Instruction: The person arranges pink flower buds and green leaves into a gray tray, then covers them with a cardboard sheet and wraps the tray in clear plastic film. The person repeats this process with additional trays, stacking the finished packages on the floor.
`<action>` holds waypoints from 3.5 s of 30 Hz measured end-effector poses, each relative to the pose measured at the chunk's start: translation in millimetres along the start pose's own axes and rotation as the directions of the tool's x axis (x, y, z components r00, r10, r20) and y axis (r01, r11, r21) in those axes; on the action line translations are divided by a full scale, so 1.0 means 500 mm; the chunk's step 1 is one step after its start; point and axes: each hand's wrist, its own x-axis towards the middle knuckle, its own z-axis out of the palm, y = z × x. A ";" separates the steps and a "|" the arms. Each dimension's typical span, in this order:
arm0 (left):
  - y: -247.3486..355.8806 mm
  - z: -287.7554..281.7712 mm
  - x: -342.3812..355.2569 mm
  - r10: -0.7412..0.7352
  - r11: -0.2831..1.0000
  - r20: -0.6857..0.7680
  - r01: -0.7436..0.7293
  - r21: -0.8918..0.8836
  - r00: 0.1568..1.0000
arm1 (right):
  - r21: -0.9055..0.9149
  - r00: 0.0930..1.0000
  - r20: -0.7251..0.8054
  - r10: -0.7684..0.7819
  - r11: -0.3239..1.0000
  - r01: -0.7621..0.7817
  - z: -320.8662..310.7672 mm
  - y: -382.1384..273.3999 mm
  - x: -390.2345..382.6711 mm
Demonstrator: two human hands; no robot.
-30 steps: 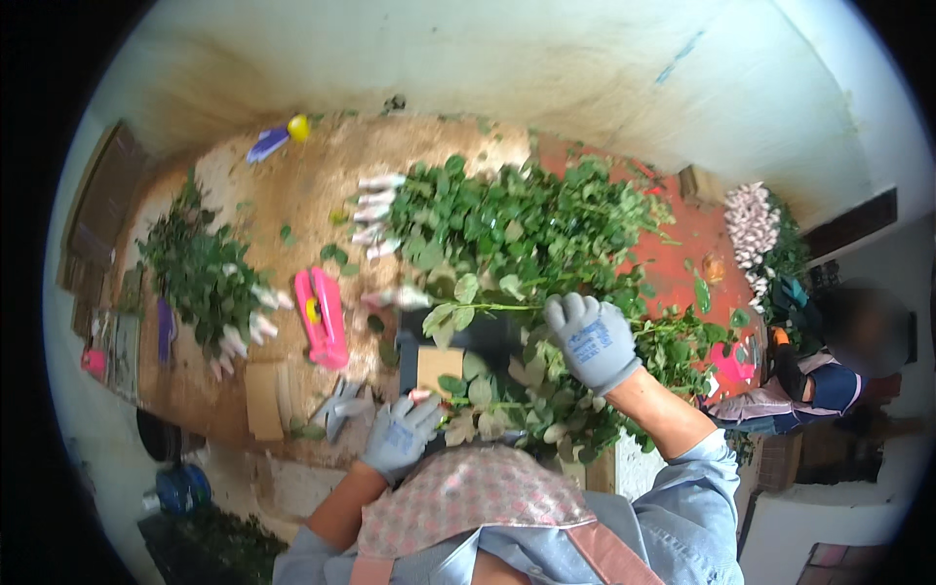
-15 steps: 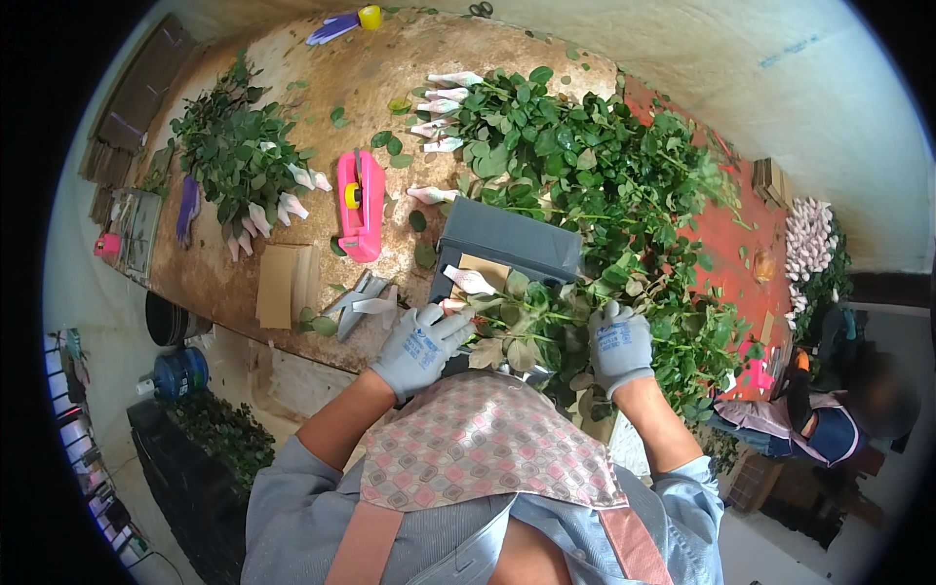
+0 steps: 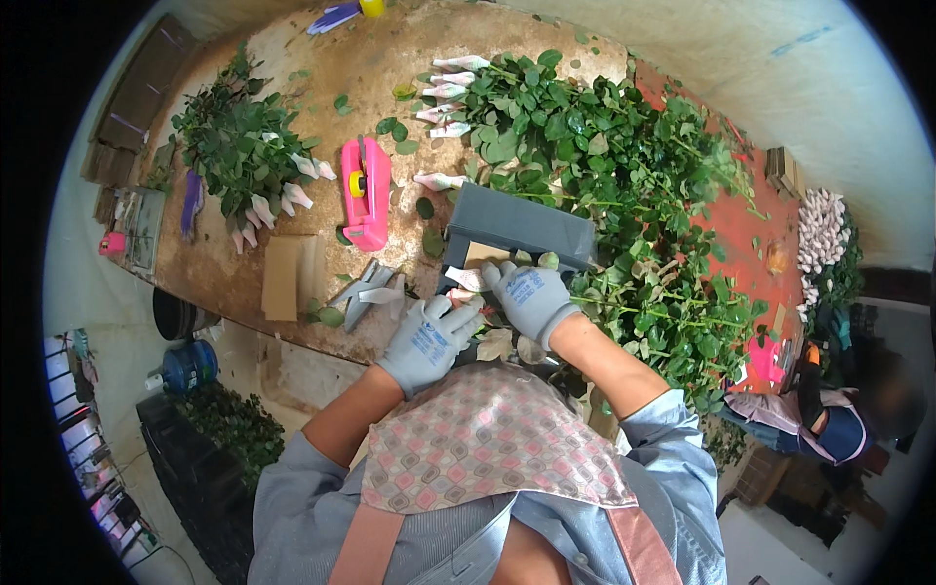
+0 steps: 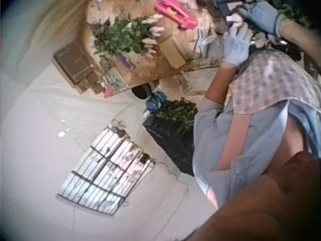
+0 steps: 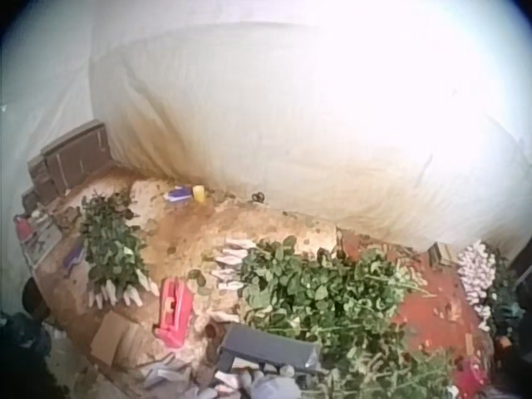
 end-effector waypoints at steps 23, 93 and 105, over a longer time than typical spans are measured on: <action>-0.184 -0.172 0.054 -0.273 0.903 0.255 0.155 0.401 0.928 | 0.085 0.992 0.125 0.025 0.996 -0.036 -0.012 0.009 0.016; -0.023 0.004 -0.009 0.006 0.999 0.048 -0.004 -0.034 0.999 | 0.208 0.999 -0.016 0.050 0.977 -0.046 0.009 -0.024 0.009; -0.050 -0.066 0.056 0.013 0.995 0.191 0.007 -0.104 0.982 | 0.522 0.971 -0.141 0.193 0.848 -0.093 -0.046 0.003 -0.046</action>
